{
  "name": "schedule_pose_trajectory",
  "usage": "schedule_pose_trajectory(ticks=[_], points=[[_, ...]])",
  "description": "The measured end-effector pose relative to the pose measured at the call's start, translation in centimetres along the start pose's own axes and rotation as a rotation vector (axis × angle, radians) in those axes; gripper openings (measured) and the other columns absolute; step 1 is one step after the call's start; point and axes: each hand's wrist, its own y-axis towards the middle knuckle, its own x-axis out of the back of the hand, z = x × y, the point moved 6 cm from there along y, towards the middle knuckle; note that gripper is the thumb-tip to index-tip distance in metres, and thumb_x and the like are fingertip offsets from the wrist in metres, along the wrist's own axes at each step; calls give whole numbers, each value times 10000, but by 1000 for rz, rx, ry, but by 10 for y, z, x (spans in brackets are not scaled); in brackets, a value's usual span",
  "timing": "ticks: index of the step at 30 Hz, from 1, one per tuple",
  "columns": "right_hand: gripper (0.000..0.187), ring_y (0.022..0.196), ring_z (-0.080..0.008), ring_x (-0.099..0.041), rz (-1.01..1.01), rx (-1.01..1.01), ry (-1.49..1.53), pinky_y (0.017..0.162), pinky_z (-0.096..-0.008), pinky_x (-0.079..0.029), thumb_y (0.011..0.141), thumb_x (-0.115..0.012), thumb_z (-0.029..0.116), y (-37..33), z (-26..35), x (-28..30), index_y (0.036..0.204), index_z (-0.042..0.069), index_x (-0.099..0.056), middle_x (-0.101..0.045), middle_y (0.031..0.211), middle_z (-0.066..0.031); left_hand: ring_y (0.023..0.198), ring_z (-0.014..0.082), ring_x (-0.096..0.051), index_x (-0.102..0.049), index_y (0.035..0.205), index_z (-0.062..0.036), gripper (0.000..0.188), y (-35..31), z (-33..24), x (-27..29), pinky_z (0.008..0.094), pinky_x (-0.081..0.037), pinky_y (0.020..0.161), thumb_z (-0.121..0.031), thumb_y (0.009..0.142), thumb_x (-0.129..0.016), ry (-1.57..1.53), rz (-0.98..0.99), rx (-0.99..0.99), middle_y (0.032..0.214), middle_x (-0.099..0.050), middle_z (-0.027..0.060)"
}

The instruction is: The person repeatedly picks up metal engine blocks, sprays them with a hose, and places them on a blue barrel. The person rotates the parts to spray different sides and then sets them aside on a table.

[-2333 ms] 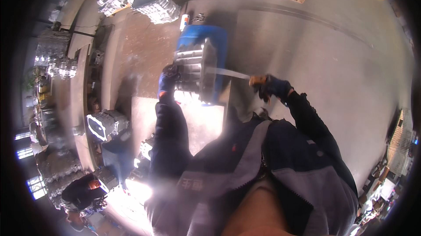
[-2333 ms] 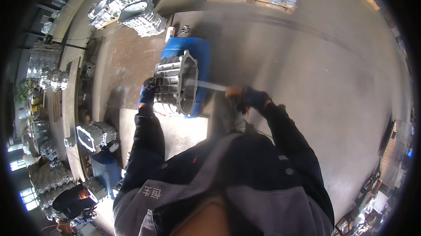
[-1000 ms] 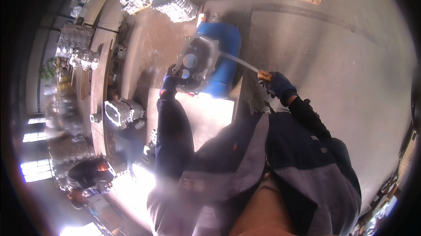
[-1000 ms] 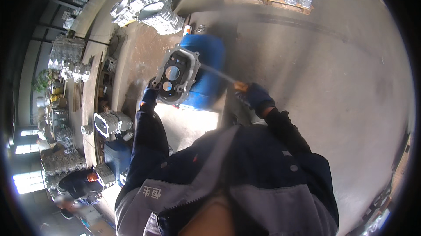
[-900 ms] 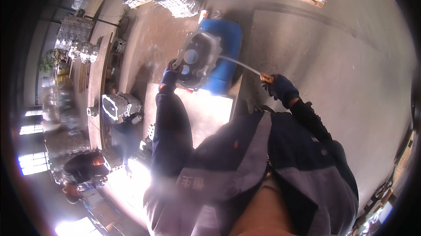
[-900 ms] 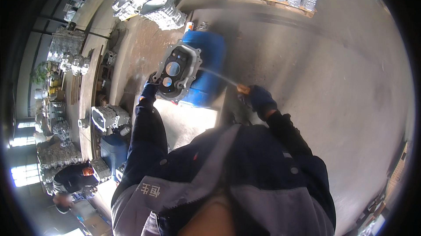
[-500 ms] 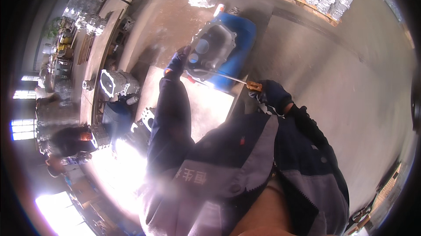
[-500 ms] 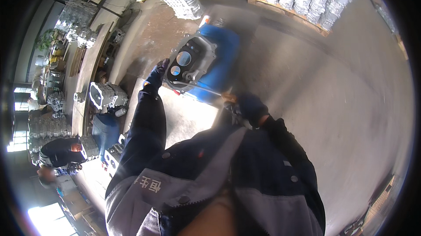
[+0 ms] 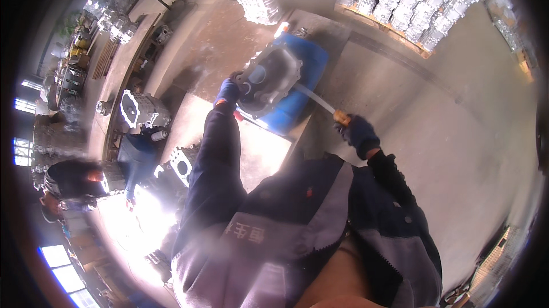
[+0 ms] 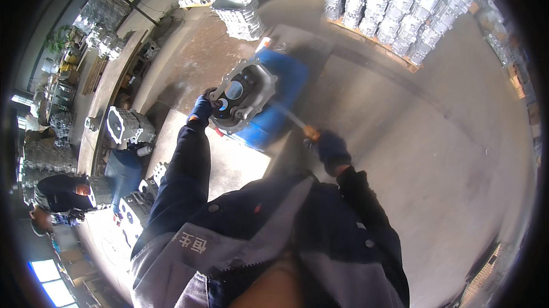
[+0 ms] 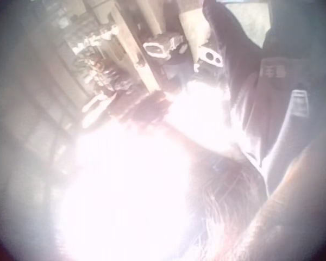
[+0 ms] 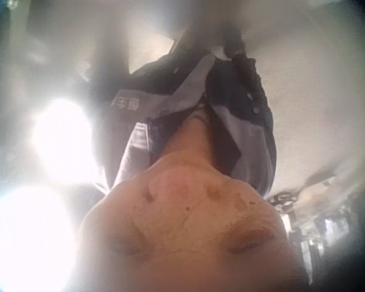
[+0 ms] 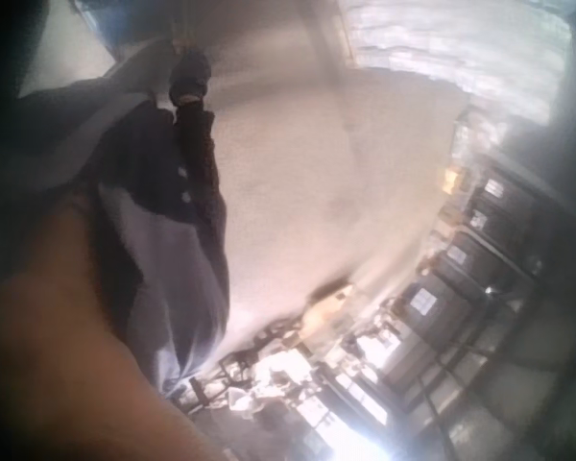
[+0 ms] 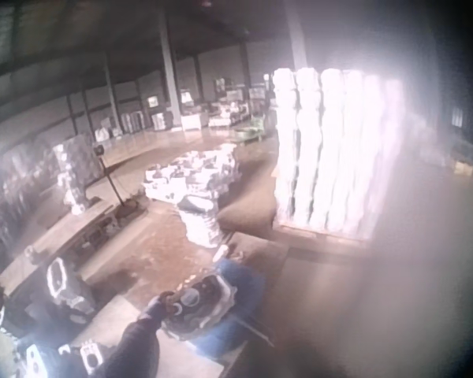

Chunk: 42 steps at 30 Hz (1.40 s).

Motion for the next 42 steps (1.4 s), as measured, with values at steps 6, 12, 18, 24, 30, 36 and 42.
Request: schedule_pose_trajectory(ticks=[6,12,18,24,30,36,42], points=[[180,495,-135,-584,100,-255,462,452,-301,-476,912,-654,226,25,-11,-27,954,51,-659,-623,657,-56,1007,201,-616,-594,1274,-100,492,-55,-41,-38,338,-501,876,49,806,-568,-91,-205,-31,1117,-660,71],[277,619,-139,-633,239,-218,407,549,-297,-494,896,-673,162,28,-39,-37,1158,71,-670,-701,838,-93,1366,349,-360,-591,1219,-116,443,-101,-75,-85,391,-343,1107,-160,789,-686,209,-463,-63,1402,-483,157],[307,745,-114,-642,441,8,424,556,-288,-503,923,-639,146,9,-44,-15,1224,84,-628,-699,932,-88,1434,397,-253,-451,1401,-76,684,-78,-90,-104,417,-233,1178,-168,768,-694,144,-470,296,1489,-398,198],[142,478,-110,-535,113,-139,609,425,-277,-442,910,-657,118,36,-39,34,1031,48,-628,-624,728,-41,907,356,-686,-713,1027,-65,391,-81,-100,-62,413,-522,813,-398,831,-650,115,-373,-89,945,-709,199],[122,499,-141,-590,495,-118,324,461,-286,-483,898,-671,140,50,-33,52,950,35,-640,-652,722,-50,1006,325,-657,-628,1196,-38,401,-24,-14,-9,405,-509,870,-291,886,-604,103,-426,118,1098,-681,177],[161,595,-155,-653,342,-314,826,506,-283,-512,892,-692,175,77,-63,109,976,50,-638,-669,779,-47,1101,249,-608,-577,1282,-17,408,27,33,-57,367,-475,944,-262,960,-528,42,143,-27,1215,-637,133],[201,648,-145,-648,422,-394,413,607,-307,-536,910,-681,202,98,-121,115,1034,44,-672,-680,830,-45,1014,226,-621,-621,1210,-19,318,31,-36,-56,351,-485,906,-172,947,-528,-312,273,31,1124,-668,128]])
